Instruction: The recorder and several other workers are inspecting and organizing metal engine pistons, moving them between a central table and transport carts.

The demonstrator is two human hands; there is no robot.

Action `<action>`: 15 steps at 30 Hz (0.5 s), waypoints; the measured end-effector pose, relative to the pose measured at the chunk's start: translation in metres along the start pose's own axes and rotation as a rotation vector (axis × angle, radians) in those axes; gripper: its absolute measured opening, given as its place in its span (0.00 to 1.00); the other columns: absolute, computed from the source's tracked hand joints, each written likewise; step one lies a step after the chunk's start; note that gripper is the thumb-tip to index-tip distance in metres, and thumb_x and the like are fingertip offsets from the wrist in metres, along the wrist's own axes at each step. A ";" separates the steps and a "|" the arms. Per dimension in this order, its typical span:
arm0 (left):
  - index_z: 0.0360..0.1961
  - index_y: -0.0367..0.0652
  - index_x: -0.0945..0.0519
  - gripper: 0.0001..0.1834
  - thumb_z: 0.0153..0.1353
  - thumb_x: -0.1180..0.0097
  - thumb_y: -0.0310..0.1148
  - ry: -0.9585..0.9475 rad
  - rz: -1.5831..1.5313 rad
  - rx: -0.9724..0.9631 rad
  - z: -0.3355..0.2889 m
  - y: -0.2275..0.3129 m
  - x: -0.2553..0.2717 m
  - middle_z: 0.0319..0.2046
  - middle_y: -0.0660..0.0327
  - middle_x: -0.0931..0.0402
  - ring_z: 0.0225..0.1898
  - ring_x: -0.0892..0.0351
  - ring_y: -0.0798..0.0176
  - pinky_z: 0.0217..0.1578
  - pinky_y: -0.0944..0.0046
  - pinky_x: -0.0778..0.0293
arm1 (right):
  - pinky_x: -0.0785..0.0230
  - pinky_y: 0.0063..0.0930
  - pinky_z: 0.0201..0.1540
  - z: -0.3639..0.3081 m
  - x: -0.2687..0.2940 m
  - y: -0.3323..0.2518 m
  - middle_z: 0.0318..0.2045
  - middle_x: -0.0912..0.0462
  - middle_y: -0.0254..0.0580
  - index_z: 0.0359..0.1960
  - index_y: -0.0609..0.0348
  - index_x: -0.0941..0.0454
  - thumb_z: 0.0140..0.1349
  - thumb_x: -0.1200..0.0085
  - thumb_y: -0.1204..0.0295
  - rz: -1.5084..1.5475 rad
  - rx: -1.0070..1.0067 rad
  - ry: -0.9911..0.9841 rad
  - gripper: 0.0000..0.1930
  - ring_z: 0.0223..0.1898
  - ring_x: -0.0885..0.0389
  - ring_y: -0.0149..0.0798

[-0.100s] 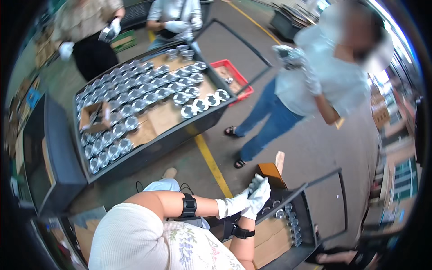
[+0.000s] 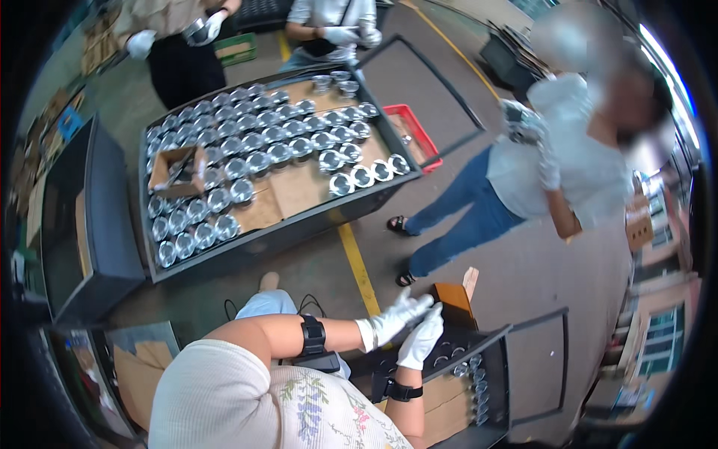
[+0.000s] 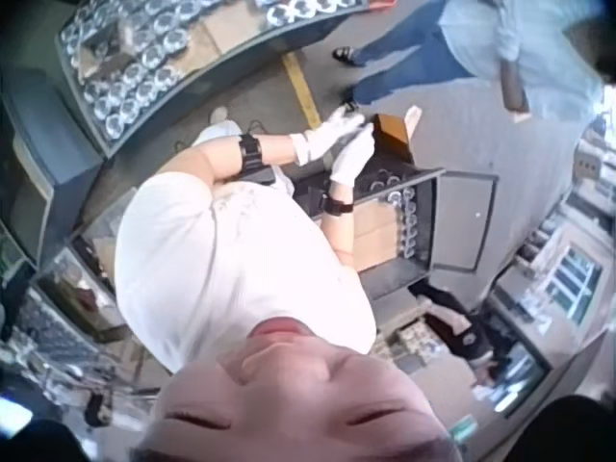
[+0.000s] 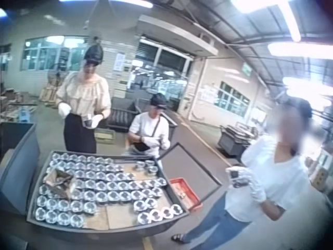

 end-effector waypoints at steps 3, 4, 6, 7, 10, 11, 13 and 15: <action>0.68 0.44 0.56 0.36 0.65 0.53 0.40 0.150 0.201 -0.315 0.021 0.045 0.078 0.63 0.58 0.42 0.64 0.43 0.62 0.64 0.64 0.50 | 0.38 0.37 0.23 -0.031 -0.072 -0.018 0.13 0.28 0.45 0.17 0.60 0.28 0.63 0.52 0.64 -0.512 0.603 -0.421 0.18 0.16 0.31 0.46; 0.67 0.44 0.52 0.32 0.64 0.57 0.31 0.092 0.717 -0.620 0.010 0.063 0.104 0.61 0.56 0.38 0.63 0.40 0.61 0.65 0.63 0.50 | 0.38 0.34 0.22 -0.047 -0.095 -0.019 0.13 0.29 0.47 0.21 0.61 0.27 0.60 0.47 0.67 -0.476 0.629 -0.621 0.13 0.16 0.30 0.45; 0.66 0.43 0.48 0.30 0.62 0.61 0.24 0.240 0.255 -0.366 0.000 0.088 0.145 0.59 0.56 0.34 0.61 0.37 0.62 0.66 0.61 0.53 | 0.35 0.38 0.27 -0.070 -0.140 -0.013 0.20 0.25 0.48 0.25 0.60 0.24 0.60 0.49 0.70 -0.462 0.739 -0.712 0.08 0.23 0.26 0.49; 0.65 0.43 0.45 0.28 0.62 0.58 0.26 0.294 0.128 -0.378 -0.003 0.096 0.174 0.57 0.58 0.32 0.59 0.35 0.62 0.65 0.62 0.51 | 0.35 0.38 0.29 -0.084 -0.165 -0.017 0.21 0.25 0.48 0.27 0.60 0.23 0.60 0.49 0.71 -0.442 0.761 -0.798 0.07 0.25 0.26 0.49; 0.56 0.49 0.31 0.26 0.58 0.44 0.46 0.357 -0.221 -0.393 -0.039 0.124 0.252 0.49 0.63 0.26 0.46 0.27 0.66 0.48 0.65 0.37 | 0.34 0.42 0.32 -0.132 -0.232 -0.028 0.23 0.25 0.48 0.30 0.59 0.25 0.58 0.50 0.68 -0.394 0.826 -1.204 0.07 0.28 0.26 0.51; 0.51 0.50 0.29 0.23 0.58 0.44 0.47 0.420 -0.245 -0.384 -0.048 0.134 0.277 0.45 0.65 0.24 0.43 0.26 0.68 0.46 0.65 0.37 | 0.35 0.43 0.33 -0.153 -0.251 -0.031 0.22 0.26 0.48 0.29 0.59 0.27 0.57 0.50 0.64 -0.515 0.961 -1.379 0.11 0.28 0.27 0.53; 0.44 0.51 0.25 0.17 0.57 0.45 0.48 0.517 -0.298 -0.386 -0.066 0.155 0.325 0.38 0.68 0.22 0.37 0.25 0.71 0.42 0.66 0.35 | 0.36 0.44 0.32 -0.181 -0.281 -0.019 0.22 0.29 0.50 0.26 0.60 0.30 0.56 0.51 0.61 -0.553 0.884 -1.562 0.14 0.27 0.29 0.55; 0.39 0.51 0.23 0.15 0.58 0.46 0.48 0.582 -0.339 -0.450 -0.078 0.166 0.370 0.33 0.68 0.21 0.33 0.24 0.71 0.38 0.67 0.32 | 0.35 0.43 0.31 -0.191 -0.319 -0.031 0.23 0.27 0.50 0.27 0.60 0.29 0.57 0.50 0.60 -0.493 0.866 -1.652 0.14 0.27 0.28 0.53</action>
Point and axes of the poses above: each hand's wrist, its own z-axis towards the middle knuckle, its own x-axis out of the back of the hand, y = z × x, the point moved 3 cm from there along z, towards the middle knuckle
